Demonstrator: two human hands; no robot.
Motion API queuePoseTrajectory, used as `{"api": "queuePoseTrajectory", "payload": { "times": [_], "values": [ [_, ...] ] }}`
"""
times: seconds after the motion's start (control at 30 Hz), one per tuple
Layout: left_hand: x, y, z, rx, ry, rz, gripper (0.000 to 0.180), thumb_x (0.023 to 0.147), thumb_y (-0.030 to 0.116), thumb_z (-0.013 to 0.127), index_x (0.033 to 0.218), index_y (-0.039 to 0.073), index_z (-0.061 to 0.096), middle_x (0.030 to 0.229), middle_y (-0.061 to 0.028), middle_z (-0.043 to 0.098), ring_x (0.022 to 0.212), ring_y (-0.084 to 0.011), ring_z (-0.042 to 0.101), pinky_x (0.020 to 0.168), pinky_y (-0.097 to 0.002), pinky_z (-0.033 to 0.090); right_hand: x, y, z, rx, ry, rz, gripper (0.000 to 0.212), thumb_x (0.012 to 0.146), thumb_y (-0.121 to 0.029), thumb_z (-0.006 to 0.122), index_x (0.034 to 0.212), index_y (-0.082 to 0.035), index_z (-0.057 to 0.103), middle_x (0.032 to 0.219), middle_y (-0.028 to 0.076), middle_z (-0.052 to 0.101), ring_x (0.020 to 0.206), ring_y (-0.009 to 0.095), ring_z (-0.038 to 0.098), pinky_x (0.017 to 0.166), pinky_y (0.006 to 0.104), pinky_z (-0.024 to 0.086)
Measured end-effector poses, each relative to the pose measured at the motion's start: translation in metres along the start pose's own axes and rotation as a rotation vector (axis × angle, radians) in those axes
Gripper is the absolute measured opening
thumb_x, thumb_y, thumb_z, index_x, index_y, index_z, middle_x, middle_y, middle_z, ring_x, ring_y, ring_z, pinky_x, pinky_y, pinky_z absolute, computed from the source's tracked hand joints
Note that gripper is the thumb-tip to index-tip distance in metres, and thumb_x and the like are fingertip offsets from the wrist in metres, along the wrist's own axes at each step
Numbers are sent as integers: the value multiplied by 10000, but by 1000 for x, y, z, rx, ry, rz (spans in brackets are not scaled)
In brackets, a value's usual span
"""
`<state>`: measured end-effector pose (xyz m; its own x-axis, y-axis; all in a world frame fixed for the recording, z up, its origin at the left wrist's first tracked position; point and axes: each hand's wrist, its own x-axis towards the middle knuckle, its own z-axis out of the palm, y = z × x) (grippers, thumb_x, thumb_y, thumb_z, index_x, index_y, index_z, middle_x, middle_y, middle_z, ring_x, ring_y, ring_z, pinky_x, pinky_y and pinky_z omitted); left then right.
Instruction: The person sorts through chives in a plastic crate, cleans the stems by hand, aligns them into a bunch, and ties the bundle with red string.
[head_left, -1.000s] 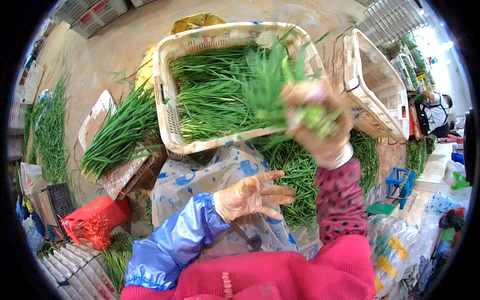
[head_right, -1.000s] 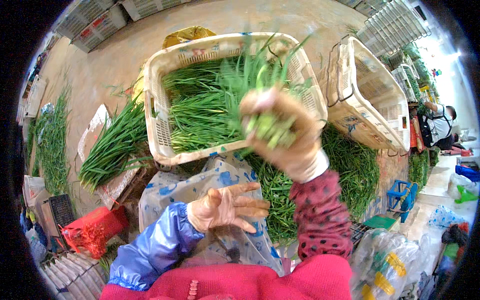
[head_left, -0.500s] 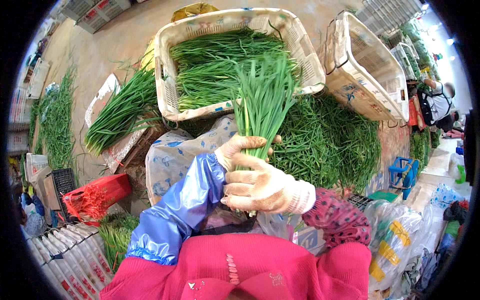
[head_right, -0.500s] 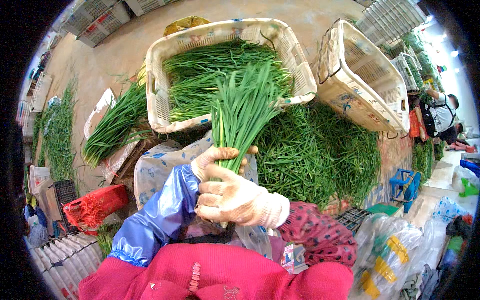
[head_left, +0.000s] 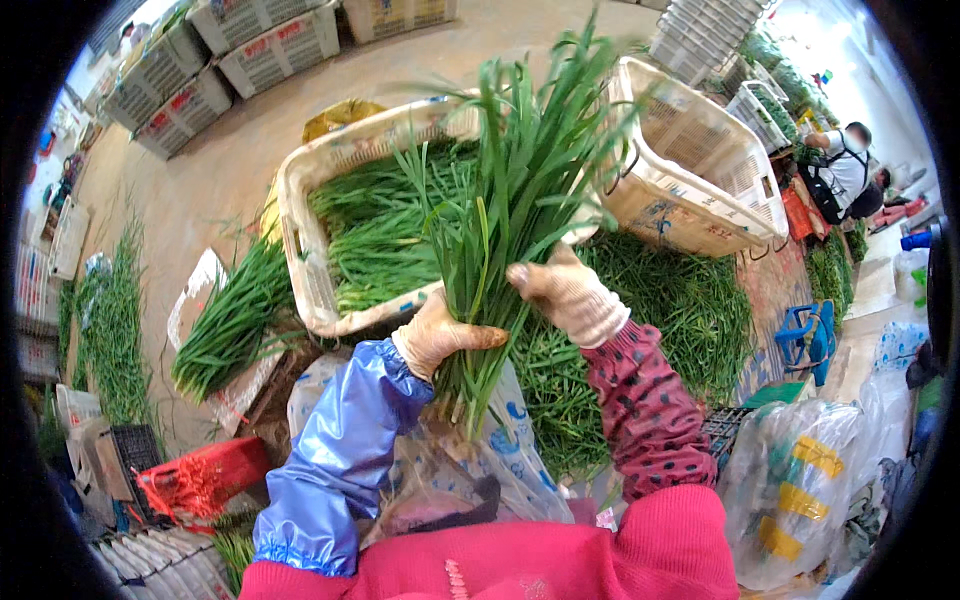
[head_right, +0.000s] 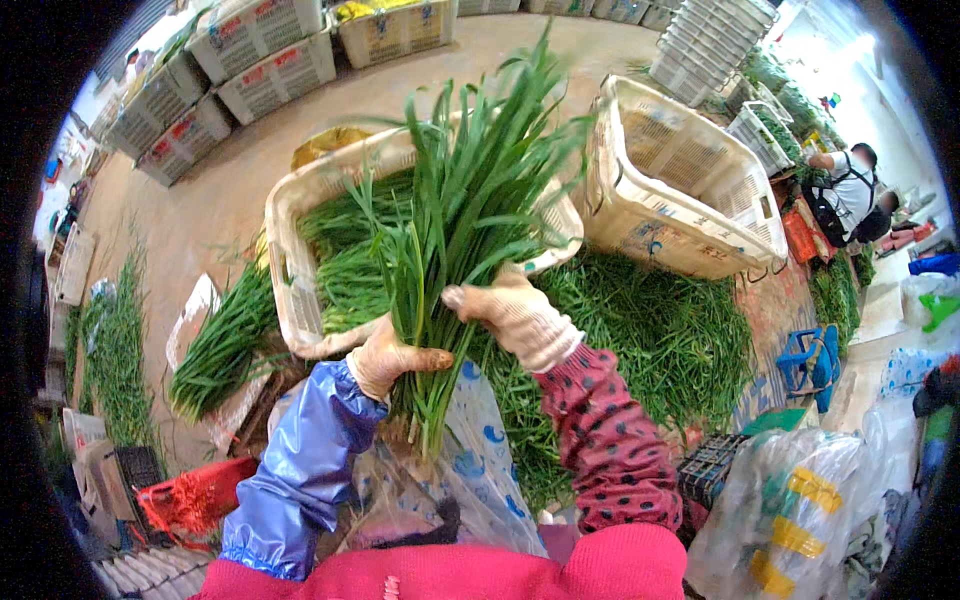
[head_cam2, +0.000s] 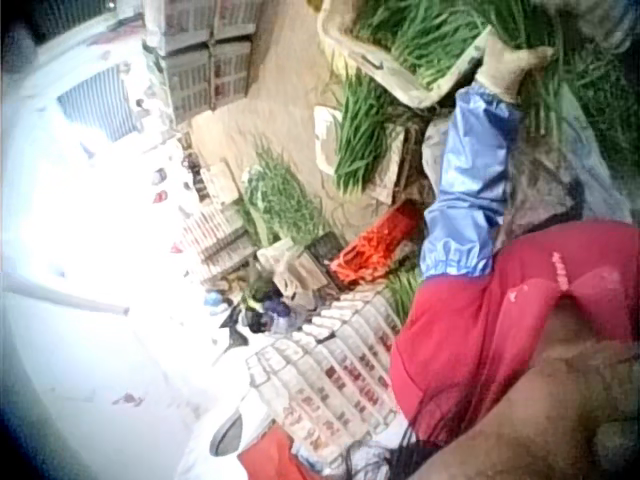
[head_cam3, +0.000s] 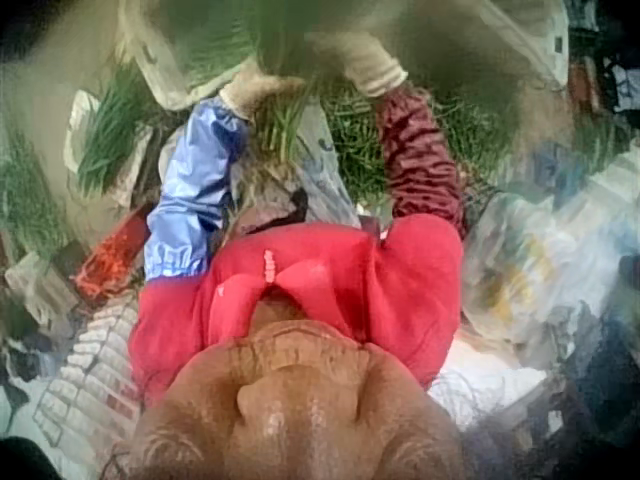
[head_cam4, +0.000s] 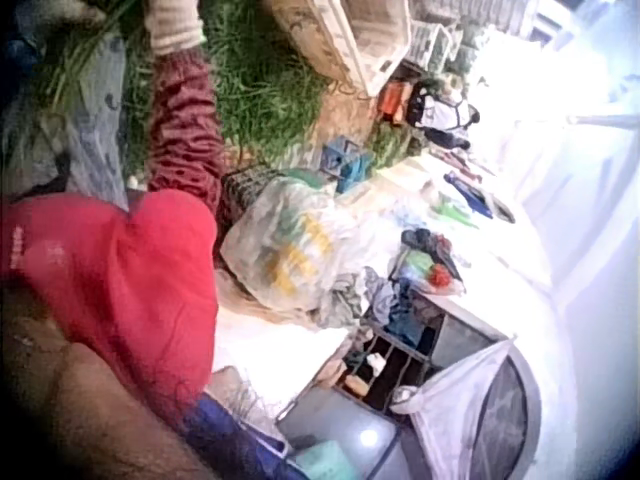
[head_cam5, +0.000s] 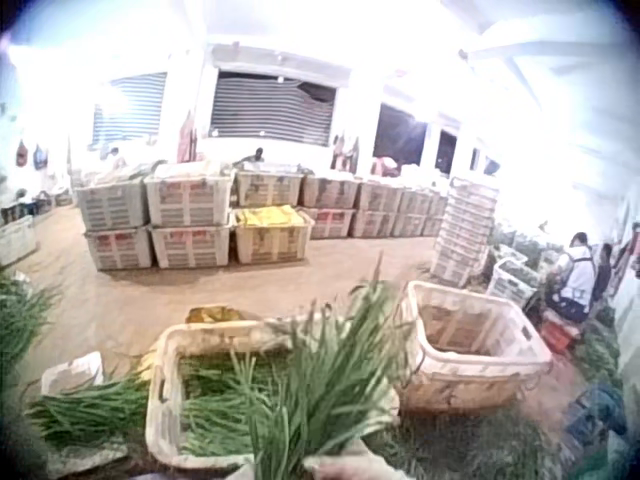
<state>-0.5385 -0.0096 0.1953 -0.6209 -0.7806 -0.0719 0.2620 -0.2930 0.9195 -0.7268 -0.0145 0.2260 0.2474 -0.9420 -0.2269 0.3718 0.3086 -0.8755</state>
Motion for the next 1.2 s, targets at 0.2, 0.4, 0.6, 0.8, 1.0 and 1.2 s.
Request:
{"api": "queuePoseTrajectory", "payload": {
  "times": [0.2, 0.4, 0.6, 0.8, 1.0, 1.2],
  "values": [
    [59, 30, -52, 318, 89, 217, 479, 690, 18, 777, 1138, 31, 606, 1048, -22, 644, 930, -143, 590, 859, -292, 482, 75, -27, 36, -182, 20, -320, 357, 704, -128, 766, 1013, -1, 639, 877, 42, 680, 757, 124, 611, 721, 278, 505],
    [91, 21, -138, -787, 137, 34, 367, 795, 101, 711, 1139, 13, 620, 1103, -126, 662, 945, -192, 640, 842, -335, 534, 148, 2, 45, -478, -48, -346, 382, 722, -175, 761, 1038, 16, 665, 970, 76, 700, 807, 145, 629, 748, 304, 506],
    [119, -44, -197, -632, 130, 116, 326, 931, 149, 541, 1224, 6, 559, 1195, -127, 605, 1042, -236, 599, 905, -365, 503, 184, 40, 11, -1001, -280, -116, 695, 668, -144, 799, 1297, -125, 505, 1072, 124, 651, 978, 270, 626, 864, 348, 484],
    [118, -74, -214, -50, 244, 162, 400, 850, 238, 658, 1211, 87, 578, 1181, -104, 612, 1025, -204, 577, 917, -315, 473, 185, 44, 52, -1168, -184, -371, 554, 687, -216, 787, 1182, -98, 569, 1065, 123, 657, 971, 257, 627, 846, 356, 497],
    [71, 15, -163, 1011, 541, -39, 920, 617, 237, 846, 1362, -39, 383, 1265, -222, 548, 1201, -330, 500, 1031, -362, 391, 196, 27, 46, -768, 153, -549, 239, 813, -207, 723, 991, -51, 685, 918, 46, 720, 826, 136, 659, 777, 315, 504],
    [-13, 33, -91, 720, 336, 64, 786, 730, 159, 812, 1378, 3, 395, 1293, -133, 532, 1157, -224, 530, 987, -345, 432, 187, 45, -3, -716, -17, -501, 231, 946, -150, 547, 1137, -44, 620, 1097, 42, 651, 1001, 137, 571, 927, 309, 441]
  ]
}}
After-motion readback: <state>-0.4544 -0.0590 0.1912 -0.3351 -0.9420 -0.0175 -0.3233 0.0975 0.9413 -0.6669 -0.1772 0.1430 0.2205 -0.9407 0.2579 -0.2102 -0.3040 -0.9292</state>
